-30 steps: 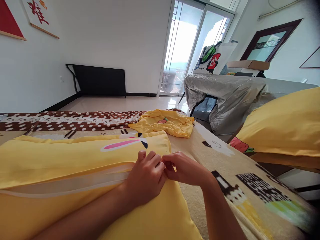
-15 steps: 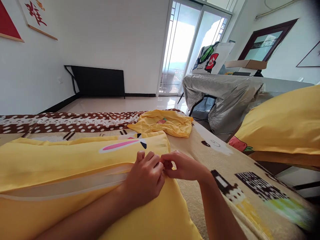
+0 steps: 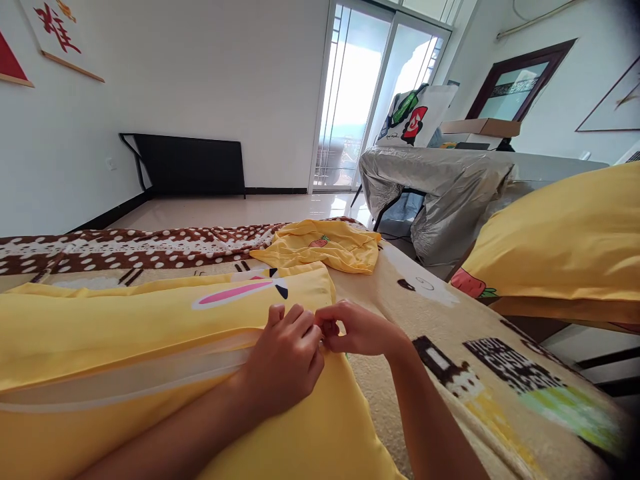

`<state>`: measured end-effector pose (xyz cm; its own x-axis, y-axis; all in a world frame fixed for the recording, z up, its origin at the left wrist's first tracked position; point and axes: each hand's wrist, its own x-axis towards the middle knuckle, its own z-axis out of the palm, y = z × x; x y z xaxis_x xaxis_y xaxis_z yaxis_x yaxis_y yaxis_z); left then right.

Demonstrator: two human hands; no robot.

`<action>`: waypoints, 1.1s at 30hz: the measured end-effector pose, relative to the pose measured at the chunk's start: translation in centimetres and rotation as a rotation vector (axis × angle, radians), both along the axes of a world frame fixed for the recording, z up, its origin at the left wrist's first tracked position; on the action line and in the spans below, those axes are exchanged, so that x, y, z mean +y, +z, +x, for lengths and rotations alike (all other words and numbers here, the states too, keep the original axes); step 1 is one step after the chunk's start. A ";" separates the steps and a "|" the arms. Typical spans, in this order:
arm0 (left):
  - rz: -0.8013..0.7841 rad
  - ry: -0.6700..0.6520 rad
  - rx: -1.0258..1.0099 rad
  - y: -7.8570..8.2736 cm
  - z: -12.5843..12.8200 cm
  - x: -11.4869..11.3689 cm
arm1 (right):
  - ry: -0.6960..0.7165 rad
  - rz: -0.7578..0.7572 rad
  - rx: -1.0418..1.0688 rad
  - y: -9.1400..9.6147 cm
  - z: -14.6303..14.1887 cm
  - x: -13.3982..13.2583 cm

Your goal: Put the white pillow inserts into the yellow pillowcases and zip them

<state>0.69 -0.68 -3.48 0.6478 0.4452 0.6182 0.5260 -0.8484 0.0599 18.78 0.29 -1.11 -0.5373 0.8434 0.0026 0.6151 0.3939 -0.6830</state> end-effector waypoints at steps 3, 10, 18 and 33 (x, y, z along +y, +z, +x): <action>-0.006 -0.003 0.003 0.0 0.0 -0.1 | -0.001 -0.008 -0.003 0.0 0.0 0.1; -0.007 -0.005 0.009 0.0 0.1 -0.2 | 0.009 -0.020 -0.003 0.1 0.0 0.2; -0.014 -0.004 0.017 0.0 0.2 -0.3 | 0.044 -0.021 0.027 -0.2 0.2 0.4; 0.039 0.051 0.104 -0.2 0.3 -0.1 | -0.006 -0.026 0.031 -0.2 0.4 0.3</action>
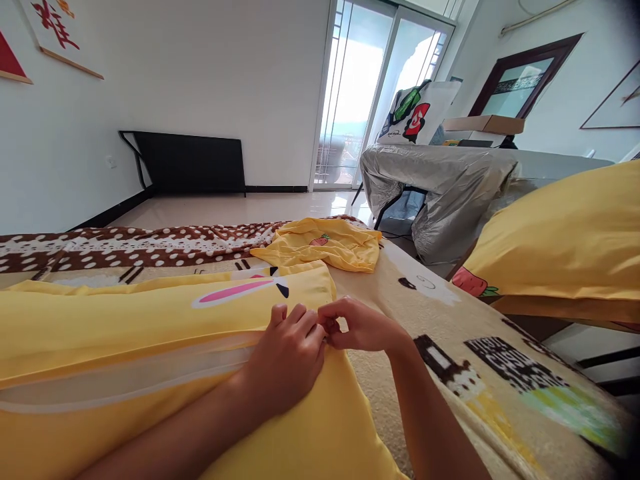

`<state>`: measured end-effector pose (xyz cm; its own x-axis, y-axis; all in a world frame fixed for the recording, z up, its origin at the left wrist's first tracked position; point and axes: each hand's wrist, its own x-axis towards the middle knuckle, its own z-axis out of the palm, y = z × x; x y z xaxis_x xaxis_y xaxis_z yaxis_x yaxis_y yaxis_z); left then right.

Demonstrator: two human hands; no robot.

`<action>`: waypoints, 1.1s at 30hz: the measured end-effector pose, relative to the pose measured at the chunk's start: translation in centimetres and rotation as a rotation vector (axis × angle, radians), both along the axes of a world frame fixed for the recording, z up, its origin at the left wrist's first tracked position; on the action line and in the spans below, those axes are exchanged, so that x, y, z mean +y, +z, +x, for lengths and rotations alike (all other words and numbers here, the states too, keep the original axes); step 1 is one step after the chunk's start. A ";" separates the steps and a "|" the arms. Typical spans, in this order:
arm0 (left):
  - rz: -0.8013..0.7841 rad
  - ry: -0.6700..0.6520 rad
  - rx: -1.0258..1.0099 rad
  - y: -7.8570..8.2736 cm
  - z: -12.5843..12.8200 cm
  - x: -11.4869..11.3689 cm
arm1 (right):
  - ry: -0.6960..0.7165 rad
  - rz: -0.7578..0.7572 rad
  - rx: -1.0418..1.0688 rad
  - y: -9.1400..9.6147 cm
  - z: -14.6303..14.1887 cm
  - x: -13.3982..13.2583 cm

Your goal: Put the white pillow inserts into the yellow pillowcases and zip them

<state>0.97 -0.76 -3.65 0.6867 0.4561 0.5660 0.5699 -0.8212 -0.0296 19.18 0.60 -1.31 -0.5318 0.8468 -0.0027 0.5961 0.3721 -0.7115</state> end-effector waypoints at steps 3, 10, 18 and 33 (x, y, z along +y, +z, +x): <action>0.011 0.007 0.011 -0.1 0.0 0.1 | -0.021 0.003 -0.019 0.0 -0.1 -0.1; -0.015 0.054 0.073 -0.3 0.1 0.1 | -0.023 0.012 -0.044 0.1 -0.3 -0.1; 0.170 0.101 0.147 -0.3 0.2 -0.4 | 0.007 0.022 -0.070 0.2 -0.3 0.0; 0.269 0.193 0.072 0.6 -0.2 -1.5 | 0.032 0.053 -0.006 0.3 0.2 -0.1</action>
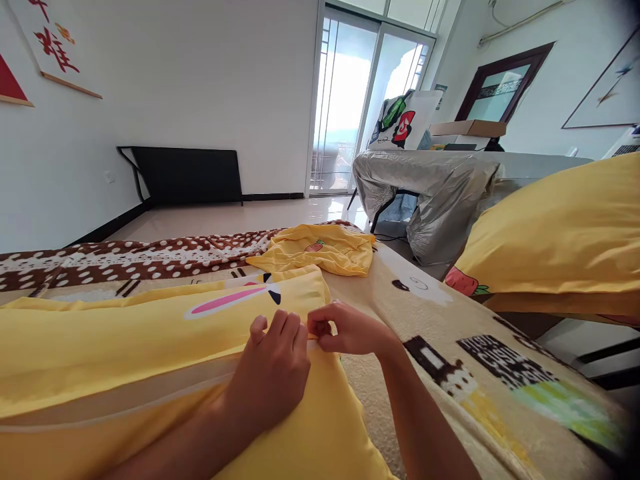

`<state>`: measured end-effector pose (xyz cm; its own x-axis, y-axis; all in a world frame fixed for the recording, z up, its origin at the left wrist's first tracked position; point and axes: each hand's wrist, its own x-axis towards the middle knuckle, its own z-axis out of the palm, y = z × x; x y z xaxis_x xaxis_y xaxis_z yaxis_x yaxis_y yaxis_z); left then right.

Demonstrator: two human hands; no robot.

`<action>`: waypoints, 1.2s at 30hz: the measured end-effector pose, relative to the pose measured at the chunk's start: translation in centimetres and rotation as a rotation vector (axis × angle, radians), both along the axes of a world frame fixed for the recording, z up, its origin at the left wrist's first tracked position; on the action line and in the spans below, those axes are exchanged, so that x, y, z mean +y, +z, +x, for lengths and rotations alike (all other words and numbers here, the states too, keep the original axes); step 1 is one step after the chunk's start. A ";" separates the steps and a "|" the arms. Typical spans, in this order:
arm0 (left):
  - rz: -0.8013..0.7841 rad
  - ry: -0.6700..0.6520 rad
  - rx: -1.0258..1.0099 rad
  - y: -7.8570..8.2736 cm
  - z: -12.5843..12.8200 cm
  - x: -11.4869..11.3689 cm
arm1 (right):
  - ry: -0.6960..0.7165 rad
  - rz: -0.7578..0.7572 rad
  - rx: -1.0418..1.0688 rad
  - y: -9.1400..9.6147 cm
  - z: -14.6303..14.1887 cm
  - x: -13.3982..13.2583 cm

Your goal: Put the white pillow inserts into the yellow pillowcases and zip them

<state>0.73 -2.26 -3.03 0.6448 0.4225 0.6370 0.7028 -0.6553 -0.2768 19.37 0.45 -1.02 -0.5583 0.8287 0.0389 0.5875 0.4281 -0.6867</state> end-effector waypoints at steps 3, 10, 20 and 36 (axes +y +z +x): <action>0.000 -0.011 -0.023 0.0 -0.1 0.0 | 0.019 0.072 0.034 0.2 -0.2 -0.3; 0.154 -0.005 -0.009 -0.3 0.0 -0.1 | -0.042 0.243 0.034 -0.6 -1.5 -0.2; 0.261 -0.034 0.226 -0.6 0.2 -1.1 | -0.025 0.270 0.054 -1.0 -1.5 0.2; 0.051 -0.024 -0.067 -0.3 -2.1 -0.9 | 0.022 0.140 0.084 -1.2 -2.0 0.6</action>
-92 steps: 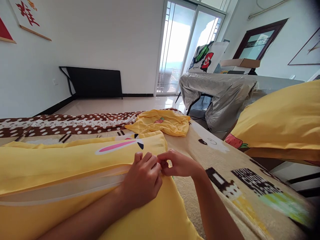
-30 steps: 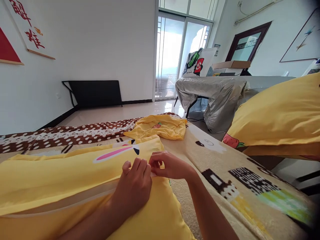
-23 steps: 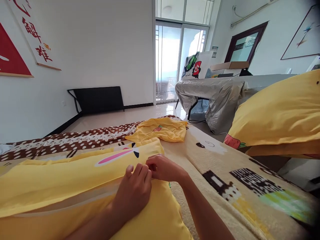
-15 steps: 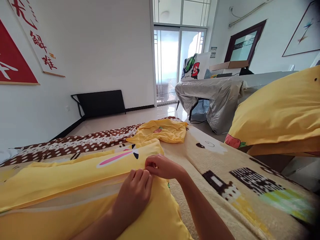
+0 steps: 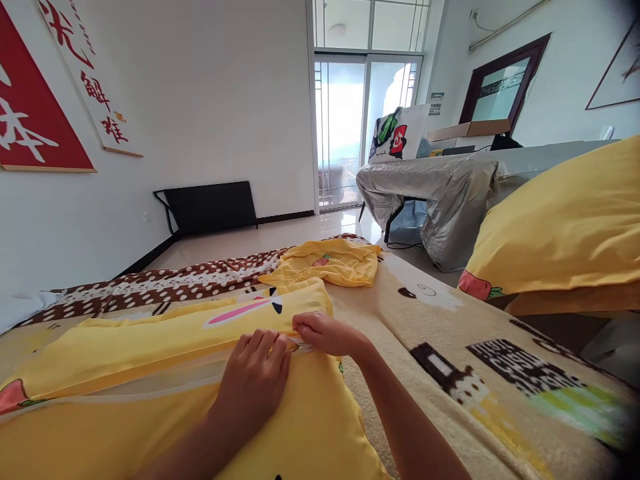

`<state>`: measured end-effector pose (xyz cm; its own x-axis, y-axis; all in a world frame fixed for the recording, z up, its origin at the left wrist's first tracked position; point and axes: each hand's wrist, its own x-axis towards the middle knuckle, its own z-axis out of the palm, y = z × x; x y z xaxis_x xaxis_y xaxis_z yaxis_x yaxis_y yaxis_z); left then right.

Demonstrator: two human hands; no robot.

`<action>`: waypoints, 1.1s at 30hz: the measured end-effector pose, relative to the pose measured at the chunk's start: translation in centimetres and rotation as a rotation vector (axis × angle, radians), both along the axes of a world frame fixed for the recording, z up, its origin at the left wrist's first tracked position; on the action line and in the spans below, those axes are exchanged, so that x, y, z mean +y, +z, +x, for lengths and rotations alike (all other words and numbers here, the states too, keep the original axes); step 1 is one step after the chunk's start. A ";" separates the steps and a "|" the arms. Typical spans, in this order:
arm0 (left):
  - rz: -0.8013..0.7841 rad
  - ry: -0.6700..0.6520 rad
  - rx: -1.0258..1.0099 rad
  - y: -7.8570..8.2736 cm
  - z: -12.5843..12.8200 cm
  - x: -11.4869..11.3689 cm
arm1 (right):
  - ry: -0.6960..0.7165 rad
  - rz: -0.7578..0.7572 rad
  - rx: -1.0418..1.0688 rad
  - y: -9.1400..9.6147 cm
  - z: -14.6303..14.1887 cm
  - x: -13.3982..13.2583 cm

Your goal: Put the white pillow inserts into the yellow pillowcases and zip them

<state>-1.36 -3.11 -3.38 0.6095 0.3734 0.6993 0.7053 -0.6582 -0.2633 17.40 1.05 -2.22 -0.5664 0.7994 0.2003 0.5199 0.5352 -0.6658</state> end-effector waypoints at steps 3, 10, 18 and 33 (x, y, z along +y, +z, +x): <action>-0.077 -0.003 -0.028 0.3 -0.7 0.1 | -0.023 -0.027 0.004 0.1 -0.1 0.0; -0.211 -0.048 -0.066 0.0 -2.1 0.8 | -0.014 -0.048 -0.017 -0.1 -0.1 0.0; -0.031 -0.076 0.007 -0.4 -2.1 0.4 | 0.016 -0.131 0.042 0.1 0.5 -0.3; -0.016 -0.012 -0.117 -0.1 -1.9 0.3 | -0.020 -0.043 0.061 0.8 0.1 -1.0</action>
